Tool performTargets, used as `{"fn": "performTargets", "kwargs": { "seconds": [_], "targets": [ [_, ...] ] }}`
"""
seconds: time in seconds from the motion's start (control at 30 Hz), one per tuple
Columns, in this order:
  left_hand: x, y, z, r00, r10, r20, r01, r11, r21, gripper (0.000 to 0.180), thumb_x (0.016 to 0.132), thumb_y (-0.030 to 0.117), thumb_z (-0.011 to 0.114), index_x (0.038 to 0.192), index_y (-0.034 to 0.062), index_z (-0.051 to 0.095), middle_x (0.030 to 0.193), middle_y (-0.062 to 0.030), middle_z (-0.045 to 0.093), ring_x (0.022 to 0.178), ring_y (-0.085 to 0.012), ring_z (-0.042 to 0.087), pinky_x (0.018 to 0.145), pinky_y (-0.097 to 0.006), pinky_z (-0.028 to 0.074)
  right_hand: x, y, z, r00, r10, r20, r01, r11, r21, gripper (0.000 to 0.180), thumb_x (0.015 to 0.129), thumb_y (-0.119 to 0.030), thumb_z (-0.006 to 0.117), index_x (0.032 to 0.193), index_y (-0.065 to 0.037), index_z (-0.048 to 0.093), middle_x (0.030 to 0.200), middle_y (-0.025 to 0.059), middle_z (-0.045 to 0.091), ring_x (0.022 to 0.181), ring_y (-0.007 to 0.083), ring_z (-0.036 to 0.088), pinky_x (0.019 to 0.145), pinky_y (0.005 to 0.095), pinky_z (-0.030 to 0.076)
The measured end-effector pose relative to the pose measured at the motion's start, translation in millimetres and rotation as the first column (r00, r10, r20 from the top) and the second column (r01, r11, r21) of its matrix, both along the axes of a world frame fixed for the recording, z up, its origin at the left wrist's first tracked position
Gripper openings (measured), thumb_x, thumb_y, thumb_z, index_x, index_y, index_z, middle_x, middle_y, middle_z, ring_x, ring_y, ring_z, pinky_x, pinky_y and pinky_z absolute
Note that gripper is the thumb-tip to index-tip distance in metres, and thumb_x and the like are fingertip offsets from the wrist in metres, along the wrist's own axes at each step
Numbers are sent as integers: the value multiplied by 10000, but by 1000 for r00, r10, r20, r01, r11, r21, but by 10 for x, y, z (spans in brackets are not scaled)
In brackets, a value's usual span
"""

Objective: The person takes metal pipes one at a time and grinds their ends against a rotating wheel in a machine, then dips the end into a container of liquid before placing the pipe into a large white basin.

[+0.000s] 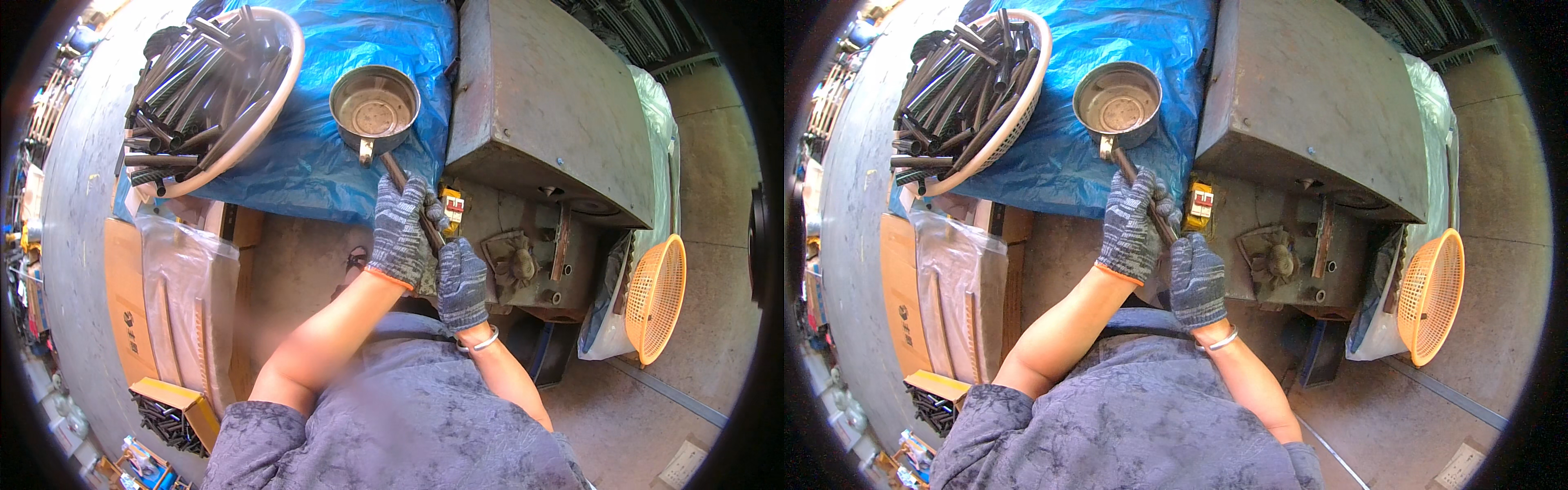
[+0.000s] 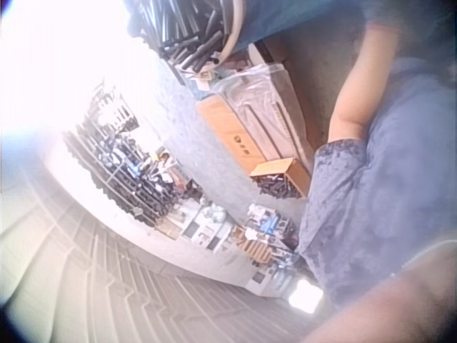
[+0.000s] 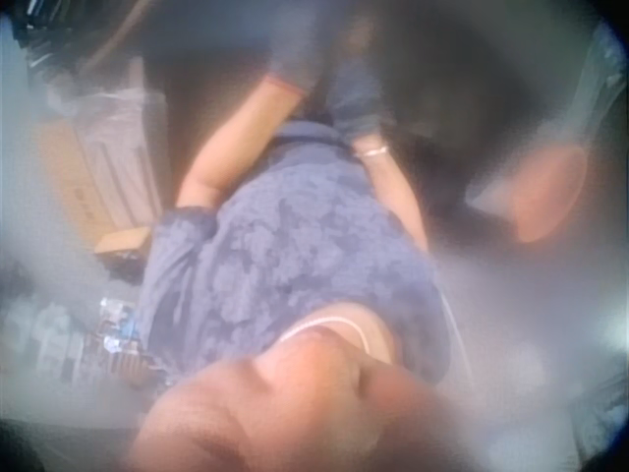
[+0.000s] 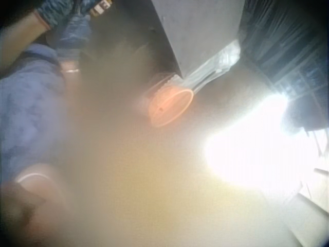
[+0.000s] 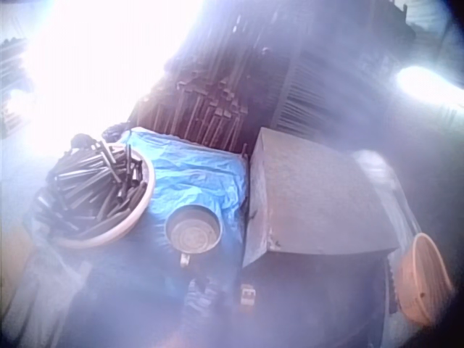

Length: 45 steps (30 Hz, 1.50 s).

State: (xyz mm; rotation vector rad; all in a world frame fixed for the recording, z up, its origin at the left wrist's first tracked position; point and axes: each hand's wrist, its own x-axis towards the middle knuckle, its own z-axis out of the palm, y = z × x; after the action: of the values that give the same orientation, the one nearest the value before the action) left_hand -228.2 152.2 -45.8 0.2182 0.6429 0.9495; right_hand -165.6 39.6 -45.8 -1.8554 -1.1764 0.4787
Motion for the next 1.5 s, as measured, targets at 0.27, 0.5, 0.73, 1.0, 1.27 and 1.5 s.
{"fn": "performTargets", "kwargs": {
  "seconds": [0.27, 0.5, 0.73, 1.0, 1.27, 1.5],
  "targets": [
    [-122, 18, -176, 892, -126, 434, 161, 986, -45, 190, 963, 256, 561, 1040, 87, 520, 852, -26, 521, 696, -126, 501, 623, -280, 459, 31, 20, 229, 965, 129, -229, -169, 972, -165, 128, 781, -7, 543, 907, 3, 557, 714, 131, 532, 629, 296, 532, 572, 364, 430],
    [-197, 77, -267, 763, -135, 633, 251, 963, -97, 384, 975, 272, 533, 1279, 45, 471, 901, -24, 513, 717, -110, 483, 670, -284, 444, -24, -32, 287, 861, 145, -487, -197, 979, -56, 171, 851, -63, 597, 1009, 0, 579, 806, 70, 609, 677, 112, 581, 577, 270, 459],
    [-192, 43, -391, 778, -163, 607, 214, 977, -13, 293, 981, 308, 519, 1179, 93, 510, 910, -28, 516, 696, -103, 482, 533, -238, 435, -83, -104, 241, 767, -39, -640, -144, 962, -231, 280, 810, -76, 728, 1031, 15, 583, 771, 69, 654, 657, 88, 583, 591, 255, 484],
    [-269, 38, -380, 870, -135, 475, 238, 957, -164, 321, 974, 321, 534, 1157, 58, 514, 876, -60, 524, 718, -147, 511, 569, -248, 463, -59, -148, 156, 965, 51, -257, -96, 982, -165, 252, 758, -13, 714, 992, 12, 626, 825, 111, 679, 752, 161, 652, 693, 301, 515],
    [-285, 13, -435, 848, -133, 514, 234, 963, -137, 427, 977, 321, 523, 1281, 28, 463, 869, -37, 521, 692, -127, 498, 587, -260, 466, -91, -156, 136, 964, 41, -263, -88, 982, -170, 292, 737, -23, 732, 1004, 6, 616, 814, 101, 672, 738, 147, 641, 685, 291, 513],
    [-254, -13, -513, 823, -141, 550, 237, 966, -107, 399, 971, 378, 515, 1245, 88, 484, 882, -21, 515, 643, -103, 484, 508, -217, 444, -130, -158, 121, 976, 55, -209, -85, 987, -136, 319, 727, -58, 789, 981, 5, 606, 802, 67, 655, 712, 106, 596, 664, 269, 501]
  ]
}}
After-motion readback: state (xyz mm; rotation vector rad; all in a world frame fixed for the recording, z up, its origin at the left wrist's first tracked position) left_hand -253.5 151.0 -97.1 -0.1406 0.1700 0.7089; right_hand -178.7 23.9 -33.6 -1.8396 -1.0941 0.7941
